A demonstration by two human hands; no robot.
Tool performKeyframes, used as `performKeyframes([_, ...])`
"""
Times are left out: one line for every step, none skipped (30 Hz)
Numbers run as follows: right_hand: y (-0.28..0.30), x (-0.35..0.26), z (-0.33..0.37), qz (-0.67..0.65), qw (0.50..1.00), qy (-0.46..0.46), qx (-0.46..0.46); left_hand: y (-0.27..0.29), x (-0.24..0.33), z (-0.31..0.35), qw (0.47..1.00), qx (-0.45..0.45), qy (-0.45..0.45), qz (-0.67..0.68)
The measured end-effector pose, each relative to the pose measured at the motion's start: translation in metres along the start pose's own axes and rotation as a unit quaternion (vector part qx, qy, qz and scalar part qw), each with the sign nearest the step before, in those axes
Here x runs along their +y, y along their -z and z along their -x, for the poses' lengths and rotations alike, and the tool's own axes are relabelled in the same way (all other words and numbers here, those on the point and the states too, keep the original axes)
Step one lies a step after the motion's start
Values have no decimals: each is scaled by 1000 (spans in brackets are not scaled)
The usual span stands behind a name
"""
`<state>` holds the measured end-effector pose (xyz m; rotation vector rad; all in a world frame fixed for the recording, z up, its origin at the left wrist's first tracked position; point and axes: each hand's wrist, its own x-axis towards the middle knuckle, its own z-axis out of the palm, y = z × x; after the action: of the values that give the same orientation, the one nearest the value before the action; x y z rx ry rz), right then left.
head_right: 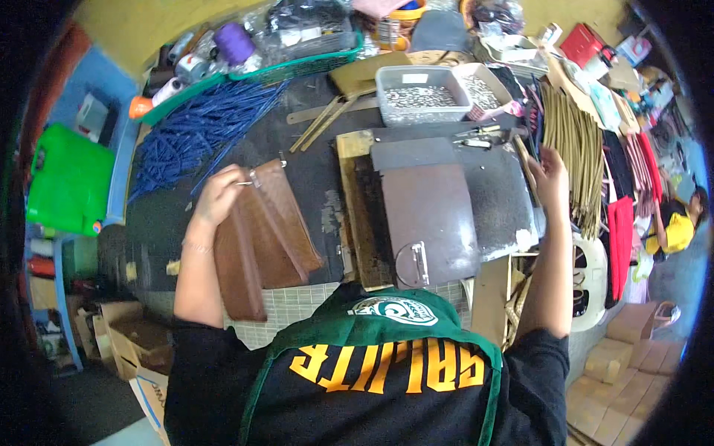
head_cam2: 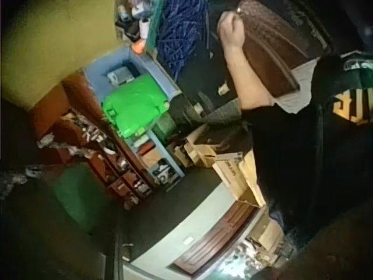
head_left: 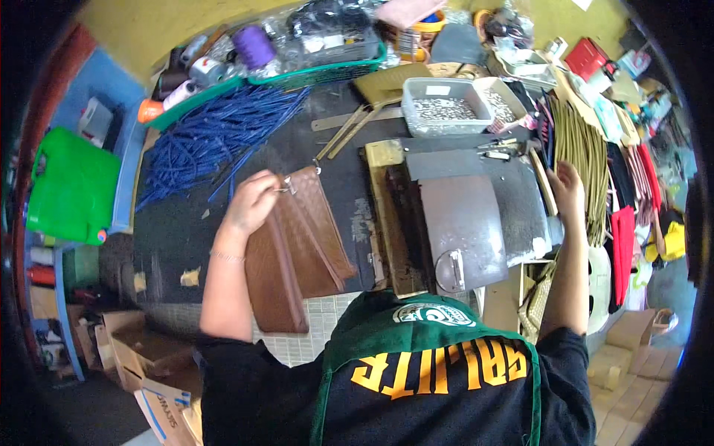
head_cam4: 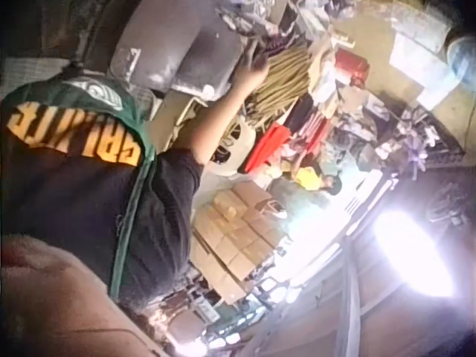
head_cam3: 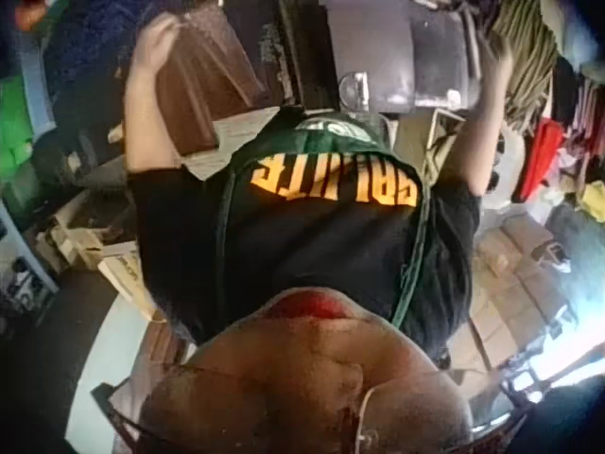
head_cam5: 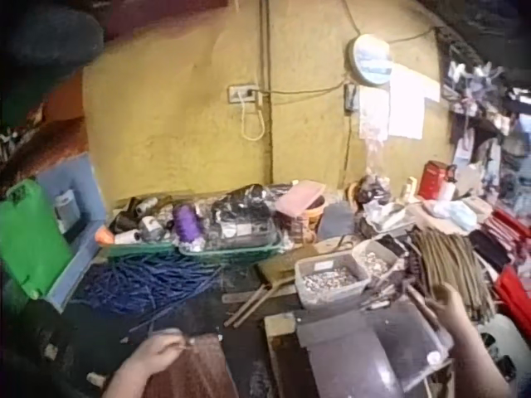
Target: The person secures metal fasteners to leather straps using a hammer on a metal block and attaches the straps to pouches by hand.
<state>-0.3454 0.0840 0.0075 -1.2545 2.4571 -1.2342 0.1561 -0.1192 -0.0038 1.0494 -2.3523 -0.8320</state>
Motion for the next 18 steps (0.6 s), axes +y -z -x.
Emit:
performKeyframes([23,32,13,49,998,-26,16,-18,-13,-14,995,-5,-54,-87])
performKeyframes([48,74,29,38,998,-39,38,-31,-10,-29,994,-13,-70,-85])
performKeyframes([67,105,48,27,997,-52,58,-45,-4,-45,980,-30,-51,-189])
performKeyframes([81,116,69,25,994,-87,68,-56,-1,-57,955,-43,-27,-294])
performKeyframes([92,123,89,18,990,-118,71,-58,-3,-69,953,-45,-31,-299])
performKeyframes([100,119,109,32,986,-143,82,-60,-10,-89,989,-35,-27,-144])
performKeyframes([106,115,128,47,980,-169,95,-66,-16,-108,999,-26,-23,16])
performKeyframes([113,120,145,64,977,-185,81,-77,-20,-128,998,-38,45,-25])
performKeyframes([117,127,155,76,975,-197,66,-88,-25,-143,990,-44,115,-70])
performKeyframes([119,136,166,75,972,-213,63,-104,-29,-153,977,-45,173,-116])
performKeyframes([116,141,170,69,971,-221,51,-115,-55,-152,974,-21,152,-169])
performKeyframes([120,137,181,92,966,-234,58,-127,-26,-160,961,-23,184,-206])
performKeyframes([122,153,191,71,965,-242,76,-137,4,-164,945,-23,216,-243])
performKeyframes([120,145,192,84,966,-232,72,-135,0,-163,945,-18,214,-247])
performKeyframes([117,134,191,99,968,-222,67,-137,-11,-164,947,-73,215,-226])
performKeyframes([114,130,190,107,968,-220,57,-137,-22,-165,946,-128,217,-204])
performKeyframes([115,129,192,119,966,-225,53,-139,-19,-166,947,-129,211,-205])
performKeyframes([116,133,193,117,968,-216,43,-138,-14,-163,946,-134,178,-237])
